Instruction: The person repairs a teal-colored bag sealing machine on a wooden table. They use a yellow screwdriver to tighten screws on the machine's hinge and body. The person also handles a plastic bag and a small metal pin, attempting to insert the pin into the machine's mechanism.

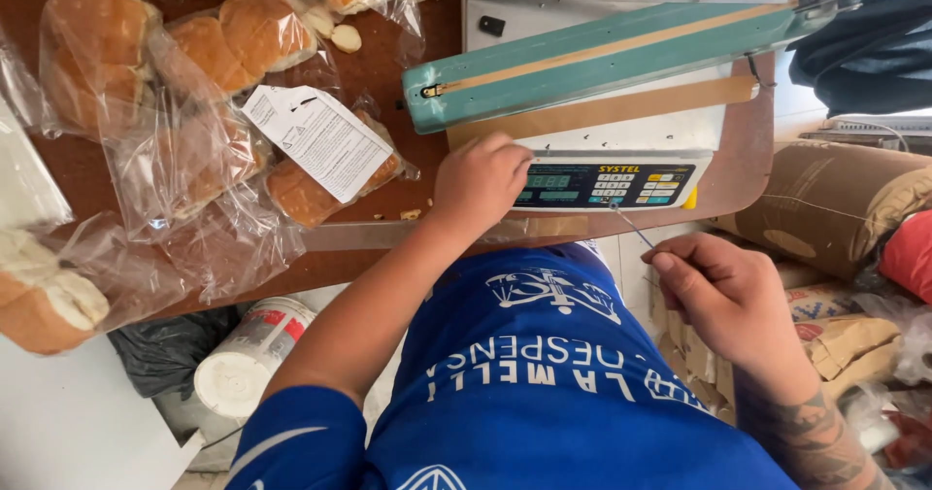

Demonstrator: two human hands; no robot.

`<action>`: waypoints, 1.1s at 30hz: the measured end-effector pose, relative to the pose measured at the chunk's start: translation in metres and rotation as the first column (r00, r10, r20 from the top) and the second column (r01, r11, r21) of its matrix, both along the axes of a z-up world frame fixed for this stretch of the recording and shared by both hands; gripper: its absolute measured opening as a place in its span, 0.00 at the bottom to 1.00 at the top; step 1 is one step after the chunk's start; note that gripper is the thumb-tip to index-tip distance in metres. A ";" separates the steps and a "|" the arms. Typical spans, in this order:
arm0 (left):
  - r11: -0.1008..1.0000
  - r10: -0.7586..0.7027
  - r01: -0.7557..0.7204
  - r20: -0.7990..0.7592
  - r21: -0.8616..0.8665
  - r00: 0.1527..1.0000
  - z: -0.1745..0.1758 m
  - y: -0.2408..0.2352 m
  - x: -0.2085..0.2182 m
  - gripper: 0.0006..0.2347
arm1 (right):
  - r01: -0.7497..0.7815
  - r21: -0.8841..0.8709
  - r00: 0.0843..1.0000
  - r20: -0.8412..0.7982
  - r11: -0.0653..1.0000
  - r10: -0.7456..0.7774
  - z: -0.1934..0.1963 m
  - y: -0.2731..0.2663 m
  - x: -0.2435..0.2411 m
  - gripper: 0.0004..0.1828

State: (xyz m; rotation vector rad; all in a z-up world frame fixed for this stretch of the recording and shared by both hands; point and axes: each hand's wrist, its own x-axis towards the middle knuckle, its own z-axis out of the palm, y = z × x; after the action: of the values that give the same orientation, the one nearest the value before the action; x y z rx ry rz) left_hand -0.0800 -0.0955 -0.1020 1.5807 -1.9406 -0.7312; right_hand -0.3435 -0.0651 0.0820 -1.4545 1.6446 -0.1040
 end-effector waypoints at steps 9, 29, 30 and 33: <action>0.955 -0.090 0.196 0.412 -0.221 0.907 -0.061 -0.026 -0.036 0.07 | 0.119 0.075 0.979 0.158 0.990 -0.130 -0.018 -0.005 -0.017 0.12; 0.845 -0.147 0.349 0.450 -0.405 0.881 -0.067 -0.033 -0.030 0.06 | 0.120 0.020 0.915 0.385 0.993 -0.118 -0.037 -0.018 -0.043 0.09; 0.846 -0.146 0.348 0.452 -0.404 0.880 -0.067 -0.033 -0.029 0.06 | 0.118 0.021 0.915 0.387 0.993 -0.117 -0.037 -0.017 -0.043 0.09; 0.851 -0.110 0.334 0.485 -0.405 0.868 -0.066 -0.032 -0.027 0.03 | 0.123 0.019 0.920 0.372 0.992 -0.122 -0.037 -0.018 -0.044 0.08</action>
State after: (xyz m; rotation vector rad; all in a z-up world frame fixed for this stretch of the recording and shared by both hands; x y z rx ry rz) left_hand -0.1067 -0.1272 -0.1683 1.2839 -2.4310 0.0724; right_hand -0.3878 -0.0833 0.0449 -1.2427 1.4176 -0.4303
